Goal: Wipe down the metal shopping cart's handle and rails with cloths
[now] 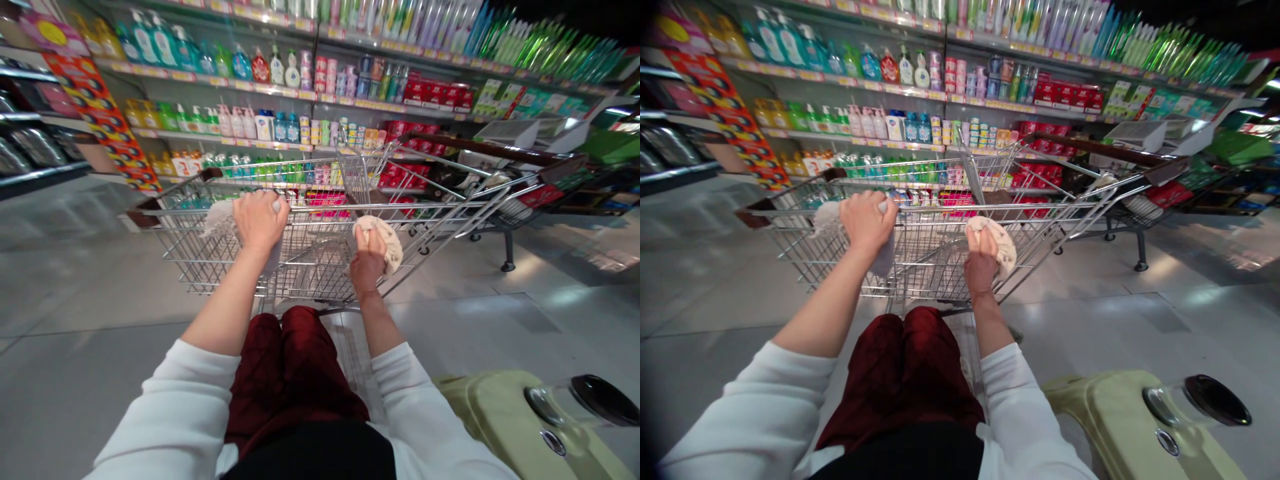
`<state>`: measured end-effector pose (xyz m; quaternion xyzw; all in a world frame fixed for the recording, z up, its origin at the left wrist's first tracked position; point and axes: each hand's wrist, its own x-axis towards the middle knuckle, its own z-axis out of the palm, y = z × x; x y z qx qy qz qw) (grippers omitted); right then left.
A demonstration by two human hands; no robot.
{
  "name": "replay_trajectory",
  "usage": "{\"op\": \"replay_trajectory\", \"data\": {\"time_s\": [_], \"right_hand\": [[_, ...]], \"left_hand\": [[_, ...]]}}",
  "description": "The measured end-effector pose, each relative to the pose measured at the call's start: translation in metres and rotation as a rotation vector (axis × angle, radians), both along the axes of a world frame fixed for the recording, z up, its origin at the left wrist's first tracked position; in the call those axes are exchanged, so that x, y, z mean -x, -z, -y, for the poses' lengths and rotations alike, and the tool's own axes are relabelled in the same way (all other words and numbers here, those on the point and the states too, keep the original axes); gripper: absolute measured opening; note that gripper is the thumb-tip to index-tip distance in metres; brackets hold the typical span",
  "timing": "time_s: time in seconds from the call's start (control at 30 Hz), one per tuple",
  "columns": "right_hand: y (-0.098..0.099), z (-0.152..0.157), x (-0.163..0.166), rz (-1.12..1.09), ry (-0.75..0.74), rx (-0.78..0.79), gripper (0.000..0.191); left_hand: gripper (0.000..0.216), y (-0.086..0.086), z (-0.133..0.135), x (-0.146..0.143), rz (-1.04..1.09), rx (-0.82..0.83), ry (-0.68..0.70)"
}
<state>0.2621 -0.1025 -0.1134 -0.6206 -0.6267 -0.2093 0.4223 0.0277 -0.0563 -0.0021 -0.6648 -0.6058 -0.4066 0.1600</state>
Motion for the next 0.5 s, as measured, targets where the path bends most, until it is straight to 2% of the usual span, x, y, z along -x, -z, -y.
{"op": "replay_trajectory", "data": {"time_s": [0.17, 0.27, 0.37, 0.43, 0.5], "right_hand": [[0.063, 0.006, 0.007, 0.038, -0.068, 0.143, 0.059], [0.079, 0.009, 0.009, 0.026, -0.080, 0.148, 0.057], [0.072, 0.010, 0.010, -0.028, -0.074, 0.136, 0.051], [0.055, 0.011, 0.009, -0.080, -0.084, 0.114, 0.044], [0.031, 0.014, 0.010, -0.138, -0.084, 0.037, 0.038]], "left_hand": [[0.035, 0.000, -0.001, -0.002, 0.001, 0.002, -0.003], [0.035, 0.001, -0.002, -0.002, -0.003, -0.002, 0.004], [0.035, 0.003, -0.002, -0.003, -0.009, -0.016, -0.006], [0.034, 0.004, -0.002, -0.003, -0.011, -0.026, -0.009], [0.033, 0.005, -0.003, -0.004, -0.004, -0.032, 0.001]]}}
